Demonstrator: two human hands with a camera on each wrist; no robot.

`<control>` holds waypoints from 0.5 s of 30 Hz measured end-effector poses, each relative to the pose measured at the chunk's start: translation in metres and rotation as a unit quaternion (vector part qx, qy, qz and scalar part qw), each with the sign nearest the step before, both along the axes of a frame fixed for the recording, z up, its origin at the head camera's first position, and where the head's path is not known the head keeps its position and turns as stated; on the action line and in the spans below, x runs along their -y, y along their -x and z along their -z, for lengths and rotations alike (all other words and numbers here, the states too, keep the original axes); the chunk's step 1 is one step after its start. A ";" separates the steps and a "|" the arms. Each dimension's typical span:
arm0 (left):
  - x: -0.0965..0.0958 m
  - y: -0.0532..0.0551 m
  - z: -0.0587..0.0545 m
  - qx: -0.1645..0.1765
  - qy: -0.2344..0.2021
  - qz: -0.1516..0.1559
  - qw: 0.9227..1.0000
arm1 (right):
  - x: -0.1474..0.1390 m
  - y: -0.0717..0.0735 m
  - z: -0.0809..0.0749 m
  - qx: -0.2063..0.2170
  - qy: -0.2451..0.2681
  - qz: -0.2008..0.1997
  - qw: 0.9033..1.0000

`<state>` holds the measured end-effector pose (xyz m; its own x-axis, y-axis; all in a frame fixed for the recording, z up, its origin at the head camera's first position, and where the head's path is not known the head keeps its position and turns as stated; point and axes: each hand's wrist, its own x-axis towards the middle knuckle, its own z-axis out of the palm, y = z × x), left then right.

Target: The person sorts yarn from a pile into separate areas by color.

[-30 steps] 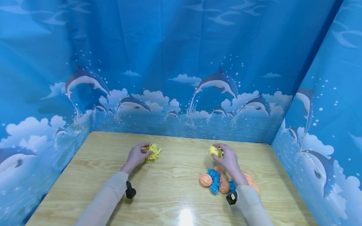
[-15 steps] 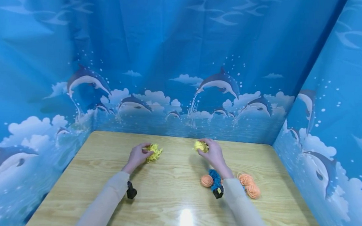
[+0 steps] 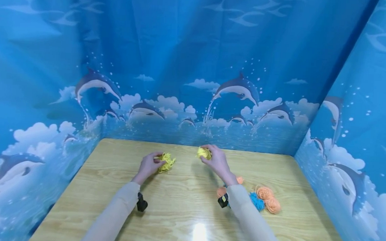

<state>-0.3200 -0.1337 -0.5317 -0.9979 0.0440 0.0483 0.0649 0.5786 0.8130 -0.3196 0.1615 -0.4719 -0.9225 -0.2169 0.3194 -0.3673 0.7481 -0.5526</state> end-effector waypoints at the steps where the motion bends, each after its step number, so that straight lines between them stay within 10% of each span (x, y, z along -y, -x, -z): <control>1: 0.000 0.000 0.000 0.000 0.000 0.000 1.000 | 0.003 0.001 0.000 0.002 0.002 -0.003 1.000; 15: -0.001 0.001 0.000 -0.005 -0.004 -0.002 1.000 | 0.040 0.013 0.011 0.010 -0.026 -0.053 0.998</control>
<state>-0.3205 -0.1329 -0.5321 -0.9975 0.0399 0.0586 0.0709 0.5727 0.8167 -0.3324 0.1212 -0.4831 -0.8996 -0.3294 0.2867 -0.4350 0.7339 -0.5217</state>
